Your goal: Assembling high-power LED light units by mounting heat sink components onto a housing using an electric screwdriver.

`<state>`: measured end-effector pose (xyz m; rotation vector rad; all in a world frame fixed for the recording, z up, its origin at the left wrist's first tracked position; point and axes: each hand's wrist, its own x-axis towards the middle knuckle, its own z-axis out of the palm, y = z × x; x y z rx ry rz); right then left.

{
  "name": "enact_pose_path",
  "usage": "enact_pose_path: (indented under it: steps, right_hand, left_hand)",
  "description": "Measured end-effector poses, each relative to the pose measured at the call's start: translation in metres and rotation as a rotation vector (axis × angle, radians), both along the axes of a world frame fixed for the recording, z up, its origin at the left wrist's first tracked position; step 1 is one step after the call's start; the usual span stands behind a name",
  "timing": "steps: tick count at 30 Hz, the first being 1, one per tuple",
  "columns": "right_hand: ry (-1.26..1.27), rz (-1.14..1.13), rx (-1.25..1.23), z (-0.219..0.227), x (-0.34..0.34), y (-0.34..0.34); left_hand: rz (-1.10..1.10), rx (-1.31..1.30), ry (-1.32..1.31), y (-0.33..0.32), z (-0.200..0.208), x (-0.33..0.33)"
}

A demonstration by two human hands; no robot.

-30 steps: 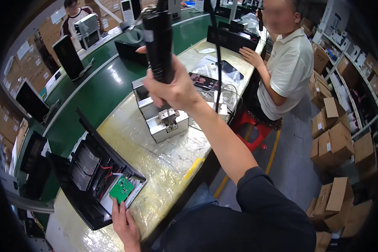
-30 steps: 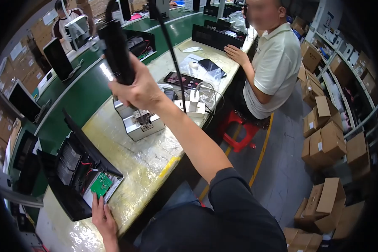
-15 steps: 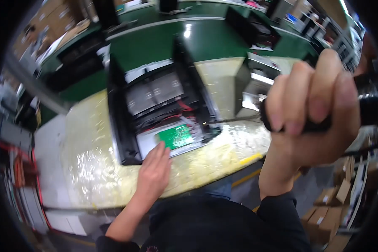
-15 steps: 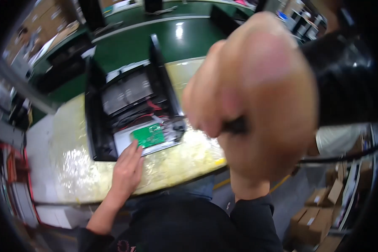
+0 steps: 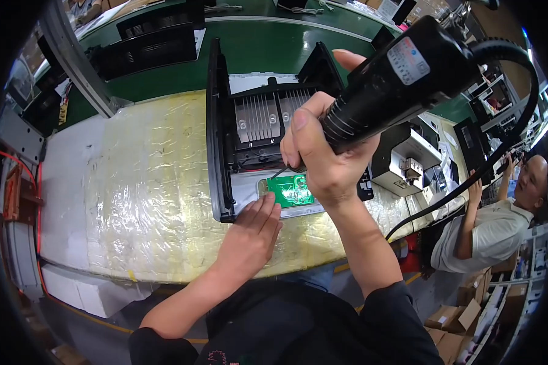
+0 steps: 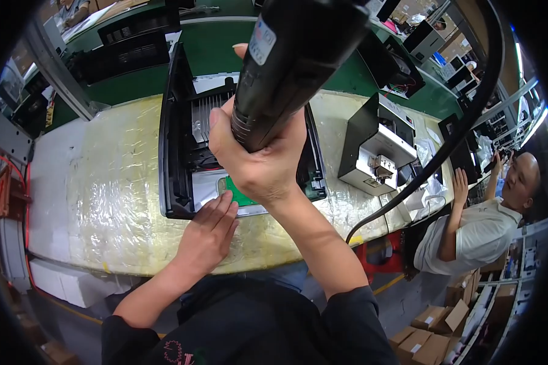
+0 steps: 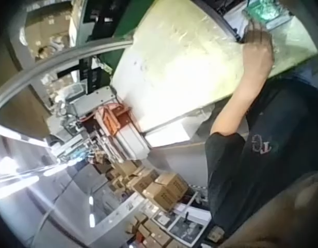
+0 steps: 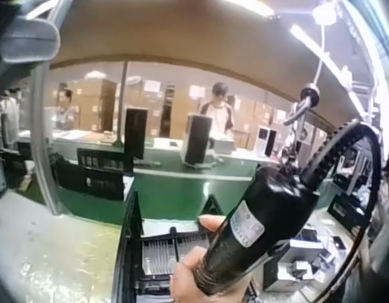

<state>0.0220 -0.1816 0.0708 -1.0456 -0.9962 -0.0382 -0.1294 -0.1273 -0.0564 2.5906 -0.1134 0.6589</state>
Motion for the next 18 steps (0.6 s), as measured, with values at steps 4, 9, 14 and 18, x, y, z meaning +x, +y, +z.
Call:
enact_pose_path:
  steps: [4,9,14,18]
  right_hand:
    - [0.050,0.021,0.004,-0.005,0.005,0.003]
    - [0.021,0.027,-0.081,-0.011,0.007,0.005]
    - [0.073,0.058,-0.134,-0.009,0.008,0.005]
    - [-0.188,-0.068,-0.097,-0.019,0.009,0.022]
  left_hand:
    - [0.010,0.011,0.002,-0.004,0.004,0.003]
    - [0.026,0.034,0.024,-0.005,0.007,0.003]
    - [-0.015,-0.001,0.017,-0.004,0.010,0.008]
    - [0.058,-0.007,0.018,0.003,0.005,-0.003]
